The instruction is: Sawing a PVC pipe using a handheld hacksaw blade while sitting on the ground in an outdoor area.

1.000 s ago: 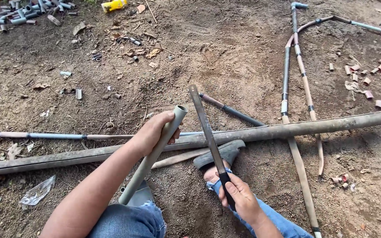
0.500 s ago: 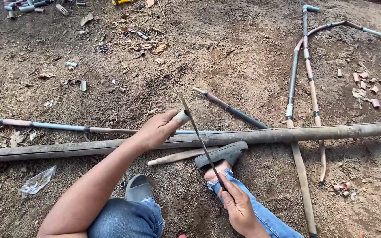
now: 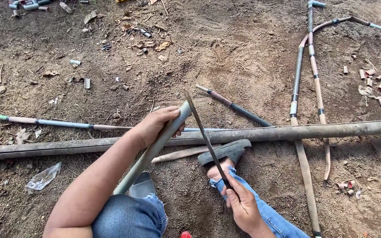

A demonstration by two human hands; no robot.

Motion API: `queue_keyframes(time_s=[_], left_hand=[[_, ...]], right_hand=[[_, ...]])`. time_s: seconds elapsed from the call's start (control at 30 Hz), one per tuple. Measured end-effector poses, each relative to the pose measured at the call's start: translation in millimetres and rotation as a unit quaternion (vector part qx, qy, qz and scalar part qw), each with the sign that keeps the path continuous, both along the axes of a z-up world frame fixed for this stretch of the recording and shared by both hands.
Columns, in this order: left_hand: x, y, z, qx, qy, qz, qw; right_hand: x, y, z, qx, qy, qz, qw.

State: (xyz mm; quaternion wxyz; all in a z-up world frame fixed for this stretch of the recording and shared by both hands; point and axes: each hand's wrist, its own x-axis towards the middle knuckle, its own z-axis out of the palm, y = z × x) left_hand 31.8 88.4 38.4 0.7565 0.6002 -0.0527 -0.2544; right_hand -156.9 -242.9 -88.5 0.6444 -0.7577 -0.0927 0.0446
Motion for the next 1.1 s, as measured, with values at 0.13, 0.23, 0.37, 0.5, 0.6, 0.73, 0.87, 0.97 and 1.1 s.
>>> queue_keyframes(time_s=[0.13,0.23,0.37,0.5,0.6,0.73,0.87,0.97,1.1], left_hand=[[3,3,-5,0.001,-0.009,-0.003,1.0],[3,4,-10,0.025,0.003,-0.006,1.0],[11,7,-36,0.029,0.056,-0.023,0.998],[16,8,-55,-0.012,0.107,-0.041,0.993],[12,8,-55,-0.036,0.109,-0.049,0.992],[7,6,-57,-0.005,0.022,-0.081,0.996],[-10,-2,-13,0.287,0.001,-0.07,0.955],[-5,3,-29,0.376,-0.027,-0.106,0.92],[-1,9,-43,0.447,-0.073,-0.129,0.882]], right_hand=[[0,1,2,0.024,0.031,0.003,0.999],[-2,6,2,0.012,-0.007,0.006,1.0],[-6,14,5,-0.045,-0.025,0.012,0.999],[-5,16,3,-0.124,0.011,0.006,0.992],[-2,15,0,-0.128,-0.033,-0.002,0.991],[3,19,-1,-0.141,-0.028,-0.013,0.99],[3,24,-9,-0.13,-0.03,0.017,0.991],[0,26,-3,-0.196,-0.041,0.02,0.98],[3,35,5,-0.221,-0.026,0.014,0.975]])
